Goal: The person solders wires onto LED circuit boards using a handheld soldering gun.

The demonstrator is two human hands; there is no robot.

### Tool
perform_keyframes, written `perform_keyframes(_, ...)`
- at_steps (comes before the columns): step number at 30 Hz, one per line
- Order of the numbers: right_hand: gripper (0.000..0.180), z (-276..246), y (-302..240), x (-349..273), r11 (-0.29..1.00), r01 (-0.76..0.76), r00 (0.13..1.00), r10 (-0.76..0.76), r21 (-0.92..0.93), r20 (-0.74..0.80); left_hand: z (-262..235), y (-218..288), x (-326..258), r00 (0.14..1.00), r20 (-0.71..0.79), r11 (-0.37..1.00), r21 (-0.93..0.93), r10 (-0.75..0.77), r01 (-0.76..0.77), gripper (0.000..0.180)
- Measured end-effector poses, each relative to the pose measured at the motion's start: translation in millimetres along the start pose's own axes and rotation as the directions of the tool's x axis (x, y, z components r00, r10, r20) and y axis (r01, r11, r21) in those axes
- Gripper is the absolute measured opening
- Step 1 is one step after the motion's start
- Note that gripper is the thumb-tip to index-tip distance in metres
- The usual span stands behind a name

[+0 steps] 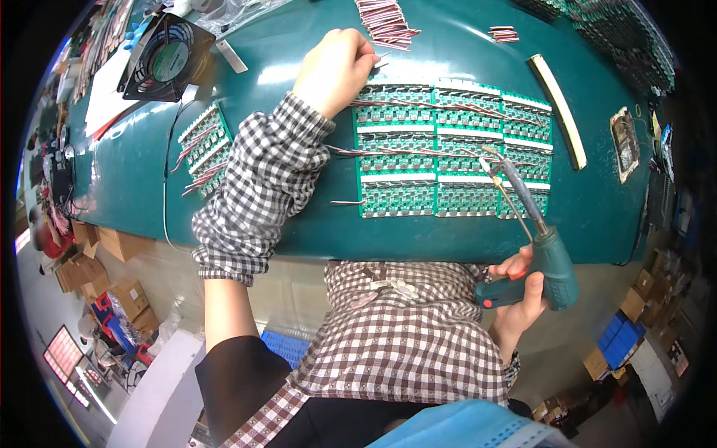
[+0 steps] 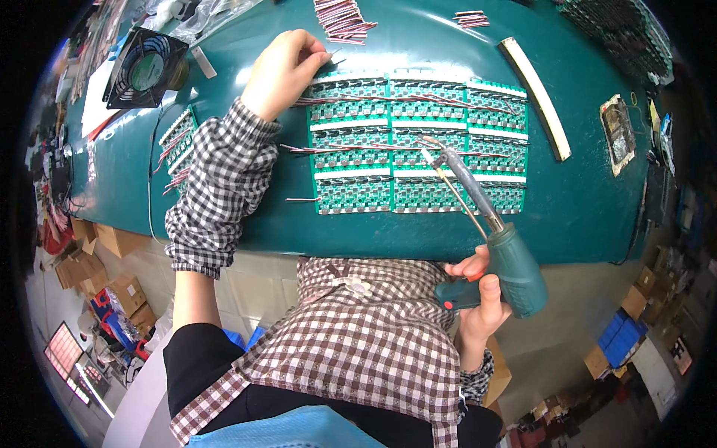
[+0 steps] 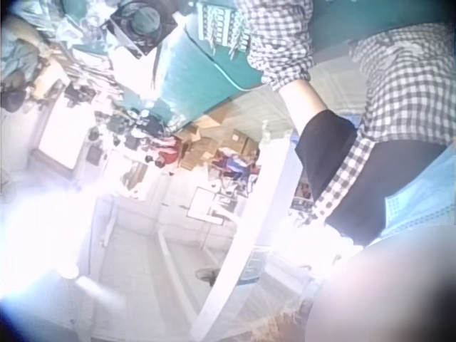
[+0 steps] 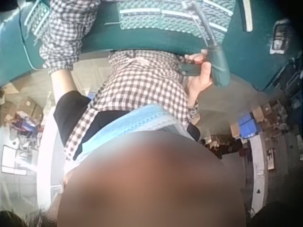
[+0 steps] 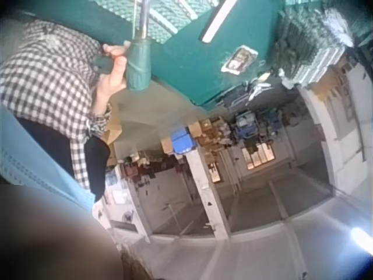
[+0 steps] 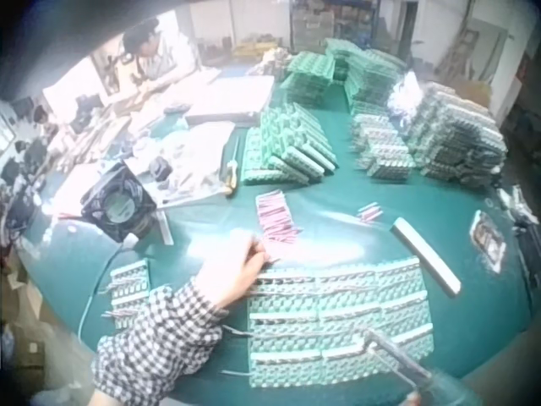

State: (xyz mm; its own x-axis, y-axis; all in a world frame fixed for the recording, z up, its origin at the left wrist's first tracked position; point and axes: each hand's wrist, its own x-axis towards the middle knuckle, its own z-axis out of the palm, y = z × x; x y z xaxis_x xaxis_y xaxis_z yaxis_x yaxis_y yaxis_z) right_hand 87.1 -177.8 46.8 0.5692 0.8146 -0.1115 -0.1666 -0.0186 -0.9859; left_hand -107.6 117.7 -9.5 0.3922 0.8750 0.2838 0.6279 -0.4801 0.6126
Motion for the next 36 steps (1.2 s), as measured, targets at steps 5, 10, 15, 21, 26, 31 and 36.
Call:
perform_keyframes(5, 0.05, -1.4, 4.0, 1.1, 0.998, -0.055, 0.998, 0.055, -0.034, -0.016, -32.7, 37.9, -32.6, 0.989, 0.144, 0.99, -0.143, 0.033, -0.012, 0.011)
perform_keyframes(10, 0.052, -7.4, 9.4, 1.2, 0.997, -0.073, 0.997, 0.074, -0.036, 0.018, -30.9, 63.8, -86.4, 0.908, 0.399, 0.97, -0.243, 0.126, -0.028, 0.01)
perform_keyframes(15, 0.055, -13.5, 17.2, -6.2, 0.994, -0.093, 0.993, 0.098, -0.065, 0.066, -3.1, 53.8, -102.9, 0.919, 0.385, 0.994, -0.09, 0.087, -0.056, 0.01)
perform_keyframes(21, 0.055, -17.8, 24.6, -16.8, 0.988, -0.136, 0.989, 0.139, -0.07, 0.053, 1.0, 50.1, -103.0, 0.918, 0.39, 0.991, -0.136, 0.066, -0.013, 0.009)
perform_keyframes(26, 0.056, -22.3, 27.1, -20.9, 0.989, -0.131, 0.988, 0.136, -0.07, 0.07, -10.3, 65.2, -105.2, 0.906, 0.421, 0.976, -0.211, 0.041, 0.054, 0.007)
perform_keyframes(31, 0.055, -17.4, 21.5, -21.9, 0.973, -0.159, 0.984, 0.17, -0.168, 0.055, 3.4, 54.1, -109.0, 0.918, 0.391, 0.997, -0.063, 0.066, -0.045, 0.005)
perform_keyframes(36, 0.053, -10.5, 20.6, -22.4, 0.963, -0.179, 0.982, 0.187, -0.203, 0.022, 5.3, 54.0, -108.7, 0.902, 0.431, 0.989, -0.139, 0.019, 0.045, 0.008)
